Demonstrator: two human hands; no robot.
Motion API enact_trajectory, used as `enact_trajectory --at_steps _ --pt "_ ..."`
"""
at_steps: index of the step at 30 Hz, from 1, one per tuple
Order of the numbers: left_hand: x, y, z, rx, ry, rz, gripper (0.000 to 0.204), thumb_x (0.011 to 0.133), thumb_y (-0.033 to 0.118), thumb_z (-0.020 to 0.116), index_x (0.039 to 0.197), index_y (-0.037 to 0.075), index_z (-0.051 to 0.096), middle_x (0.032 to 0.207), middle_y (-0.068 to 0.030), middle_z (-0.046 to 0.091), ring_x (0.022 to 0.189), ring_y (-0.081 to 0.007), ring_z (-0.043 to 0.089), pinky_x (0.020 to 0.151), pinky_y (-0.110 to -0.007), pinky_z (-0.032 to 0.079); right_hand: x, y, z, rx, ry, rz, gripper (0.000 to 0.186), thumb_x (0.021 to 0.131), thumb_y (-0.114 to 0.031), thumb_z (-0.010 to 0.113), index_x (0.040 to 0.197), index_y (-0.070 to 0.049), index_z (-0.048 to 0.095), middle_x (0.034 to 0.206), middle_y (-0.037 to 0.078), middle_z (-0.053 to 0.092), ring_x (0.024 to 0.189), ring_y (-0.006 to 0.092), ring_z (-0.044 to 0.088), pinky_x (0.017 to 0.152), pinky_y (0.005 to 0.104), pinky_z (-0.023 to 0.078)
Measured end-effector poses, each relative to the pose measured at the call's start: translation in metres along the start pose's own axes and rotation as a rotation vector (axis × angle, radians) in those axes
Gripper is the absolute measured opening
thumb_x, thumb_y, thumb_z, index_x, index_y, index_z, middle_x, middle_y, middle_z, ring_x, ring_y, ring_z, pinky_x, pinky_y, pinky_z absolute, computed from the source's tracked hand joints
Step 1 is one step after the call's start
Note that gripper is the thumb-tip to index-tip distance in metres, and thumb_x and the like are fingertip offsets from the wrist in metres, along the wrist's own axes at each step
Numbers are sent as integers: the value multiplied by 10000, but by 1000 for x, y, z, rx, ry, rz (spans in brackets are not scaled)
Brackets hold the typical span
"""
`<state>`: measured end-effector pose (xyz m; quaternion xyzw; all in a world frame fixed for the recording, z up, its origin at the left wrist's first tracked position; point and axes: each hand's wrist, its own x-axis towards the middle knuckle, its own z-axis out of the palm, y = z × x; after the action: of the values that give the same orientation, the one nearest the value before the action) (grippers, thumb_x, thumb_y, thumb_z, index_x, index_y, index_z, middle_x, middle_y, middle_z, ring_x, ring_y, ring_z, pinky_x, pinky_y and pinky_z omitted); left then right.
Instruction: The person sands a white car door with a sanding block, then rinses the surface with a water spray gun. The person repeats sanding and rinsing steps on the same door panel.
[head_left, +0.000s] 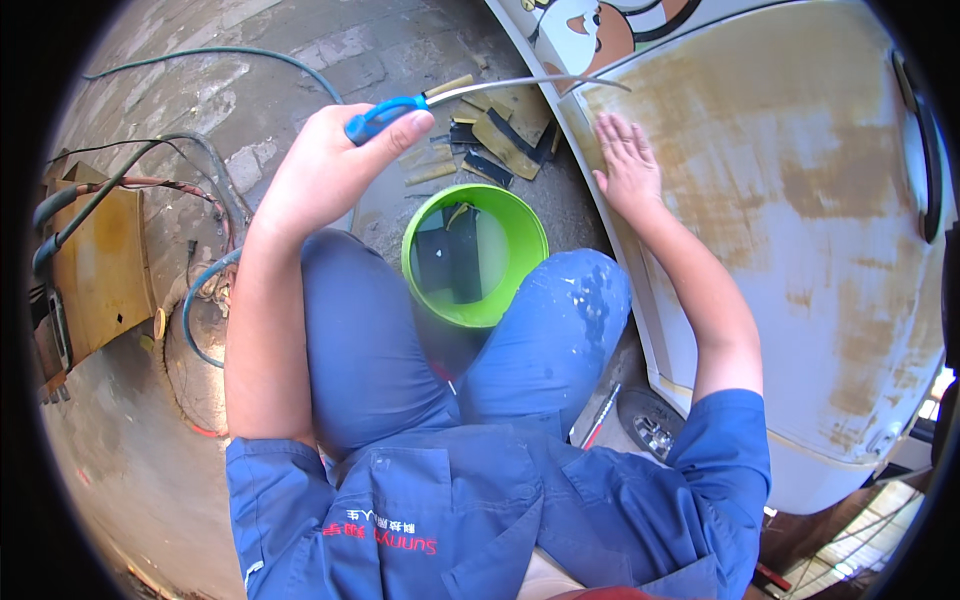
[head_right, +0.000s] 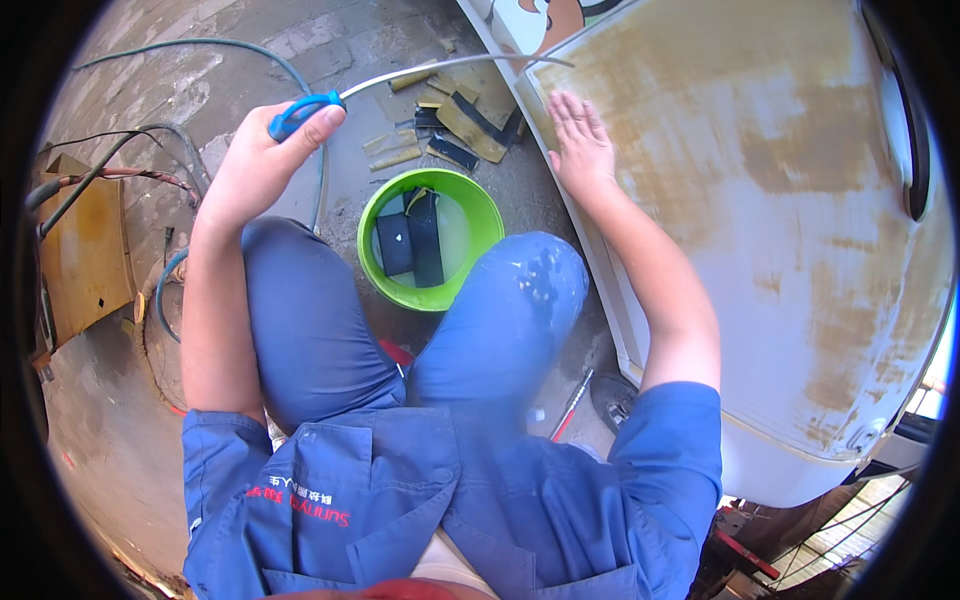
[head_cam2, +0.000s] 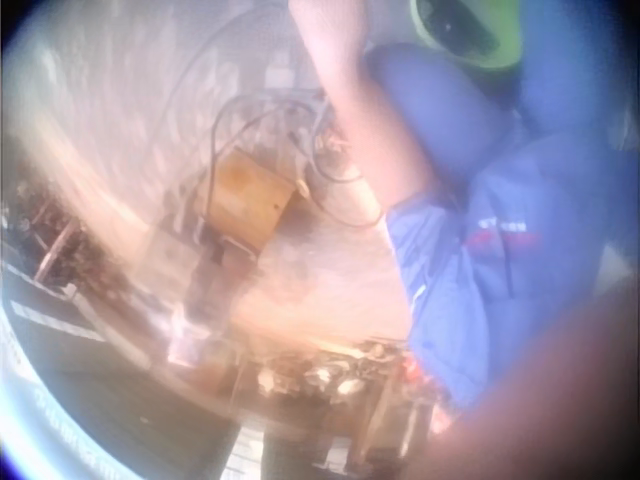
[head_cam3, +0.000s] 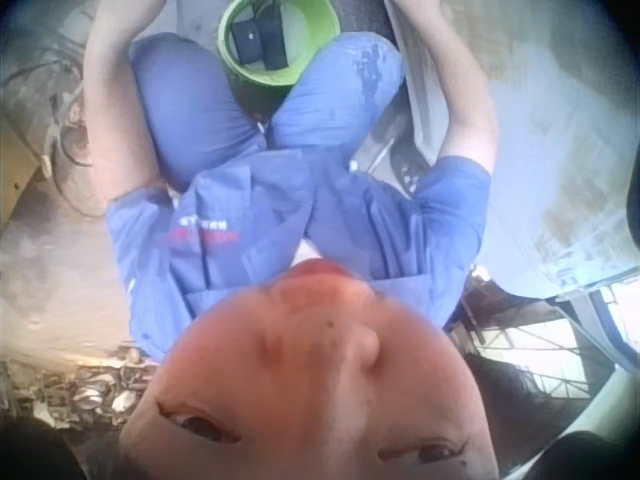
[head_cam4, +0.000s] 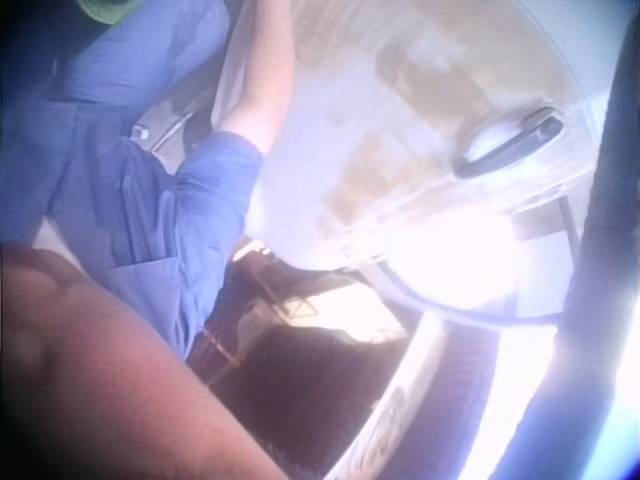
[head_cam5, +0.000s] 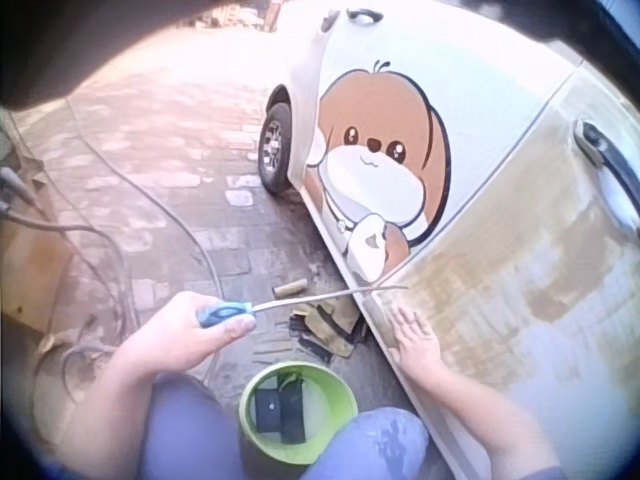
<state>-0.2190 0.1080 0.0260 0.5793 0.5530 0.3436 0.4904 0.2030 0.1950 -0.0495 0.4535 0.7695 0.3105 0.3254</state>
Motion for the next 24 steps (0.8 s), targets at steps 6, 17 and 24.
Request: enact_trajectory --at_steps 6,17,24 --pt "3 5 3 -4 -14 63 504 999 467 707 741 67 540 699 67 439 697 -65 377 593 -286 342 34 36 -20 111 180 293 816 1018 -521 460 1691 -147 190 1781 7 54 1636 222 -74 1282 473 -145" --pt "13 -4 0 161 -36 -105 535 989 511 693 740 57 557 679 54 453 678 -72 391 588 -295 358 -1 -47 36 285 1 -97 800 1002 -428 531 1640 -18 273 1735 88 239 1631 208 86 1324 441 -1" --pt "25 -5 16 388 2 -176 722 894 684 680 775 -28 693 614 -174 617 606 -323 633 638 -438 514 -33 -48 41 -18 -194 -242 790 986 -427 547 1620 -11 327 1728 83 264 1629 222 101 1327 438 -1"
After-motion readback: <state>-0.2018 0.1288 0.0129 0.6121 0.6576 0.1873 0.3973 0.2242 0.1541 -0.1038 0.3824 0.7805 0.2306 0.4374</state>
